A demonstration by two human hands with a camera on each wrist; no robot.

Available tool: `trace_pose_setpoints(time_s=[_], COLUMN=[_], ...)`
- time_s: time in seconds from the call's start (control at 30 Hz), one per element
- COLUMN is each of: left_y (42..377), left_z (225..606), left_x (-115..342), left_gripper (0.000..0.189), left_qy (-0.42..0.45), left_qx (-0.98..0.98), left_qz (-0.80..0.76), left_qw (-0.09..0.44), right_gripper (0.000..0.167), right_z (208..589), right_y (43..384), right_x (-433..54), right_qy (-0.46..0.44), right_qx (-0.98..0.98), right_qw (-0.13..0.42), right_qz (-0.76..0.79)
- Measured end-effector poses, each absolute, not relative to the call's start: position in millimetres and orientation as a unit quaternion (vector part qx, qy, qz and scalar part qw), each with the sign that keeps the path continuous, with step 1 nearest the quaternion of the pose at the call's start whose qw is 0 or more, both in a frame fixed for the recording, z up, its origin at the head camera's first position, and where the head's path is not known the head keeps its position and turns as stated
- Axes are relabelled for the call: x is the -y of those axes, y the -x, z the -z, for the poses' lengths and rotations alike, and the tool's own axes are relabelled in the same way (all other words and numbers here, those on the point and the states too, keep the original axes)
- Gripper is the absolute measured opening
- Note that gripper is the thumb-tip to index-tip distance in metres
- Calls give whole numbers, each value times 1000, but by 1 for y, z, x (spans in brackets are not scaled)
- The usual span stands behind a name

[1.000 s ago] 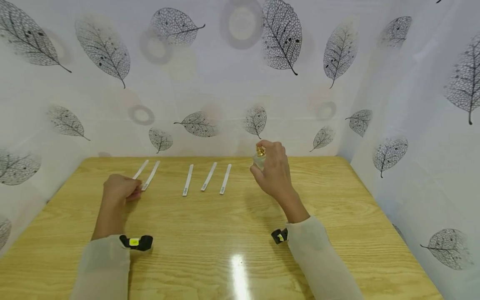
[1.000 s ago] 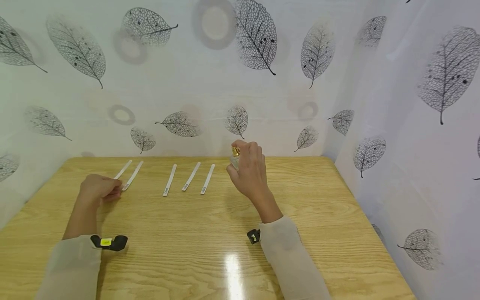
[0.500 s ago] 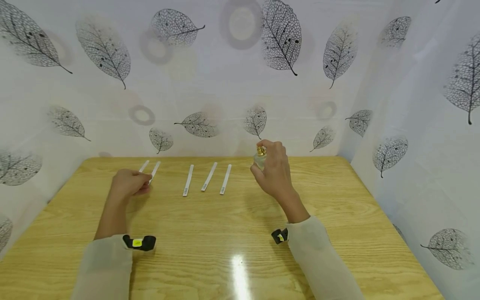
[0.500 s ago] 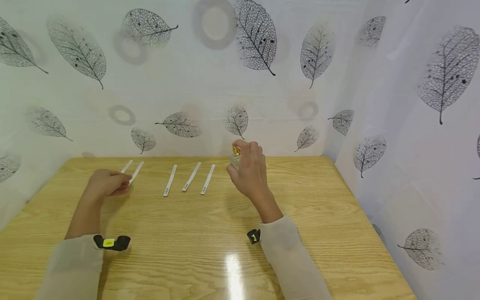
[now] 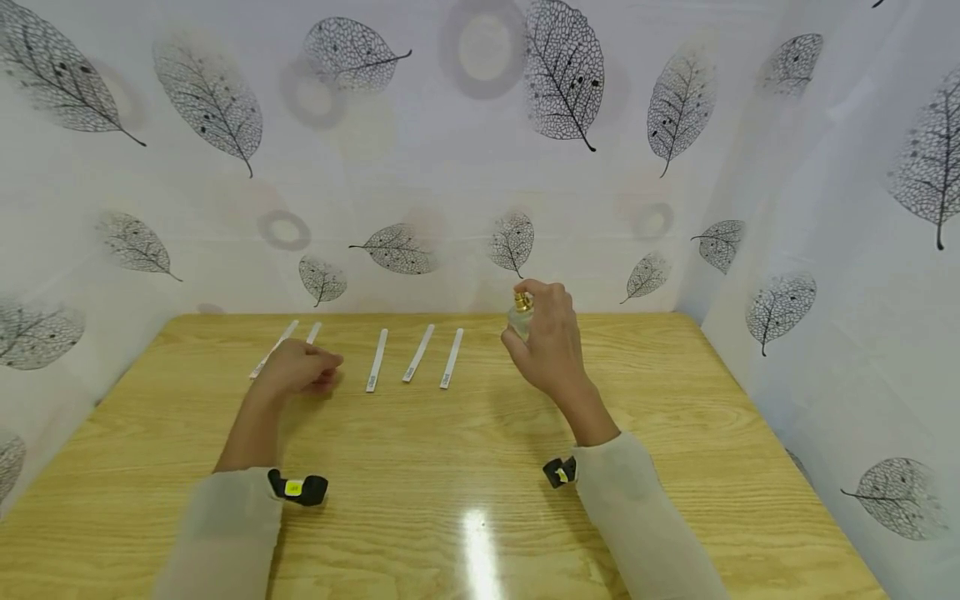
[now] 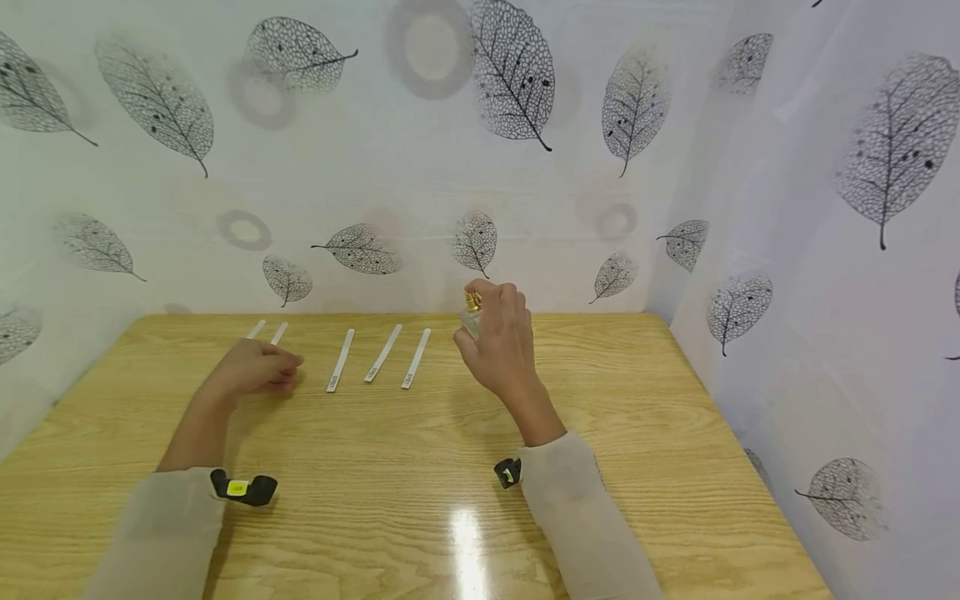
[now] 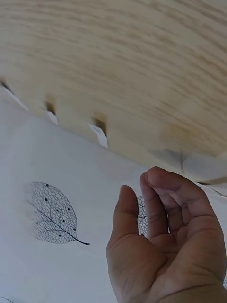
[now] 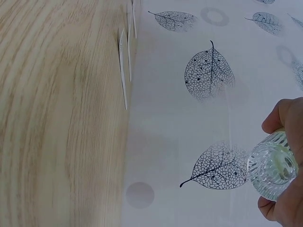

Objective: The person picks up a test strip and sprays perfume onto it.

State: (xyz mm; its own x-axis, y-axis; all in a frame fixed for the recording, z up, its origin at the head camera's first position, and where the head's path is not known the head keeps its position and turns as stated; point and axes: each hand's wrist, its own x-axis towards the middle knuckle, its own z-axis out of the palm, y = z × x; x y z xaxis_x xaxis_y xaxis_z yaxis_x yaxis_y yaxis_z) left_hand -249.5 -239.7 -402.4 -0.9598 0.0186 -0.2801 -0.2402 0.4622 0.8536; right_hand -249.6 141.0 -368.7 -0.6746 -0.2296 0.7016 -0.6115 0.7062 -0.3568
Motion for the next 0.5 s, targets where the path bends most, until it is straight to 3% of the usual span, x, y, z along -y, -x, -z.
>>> trace_pose_setpoints(time_s=[0.5], left_y=[254], left_z=[413], left_x=[216], left_gripper=[38], left_qy=[41], left_qx=[-841], left_qz=[-515], left_qw=[158], right_gripper=[61], right_z=[368], right_y=[248], right_x=[-140], right_qy=[-237], right_qx=[868], right_qw=[314], right_qz=[-302])
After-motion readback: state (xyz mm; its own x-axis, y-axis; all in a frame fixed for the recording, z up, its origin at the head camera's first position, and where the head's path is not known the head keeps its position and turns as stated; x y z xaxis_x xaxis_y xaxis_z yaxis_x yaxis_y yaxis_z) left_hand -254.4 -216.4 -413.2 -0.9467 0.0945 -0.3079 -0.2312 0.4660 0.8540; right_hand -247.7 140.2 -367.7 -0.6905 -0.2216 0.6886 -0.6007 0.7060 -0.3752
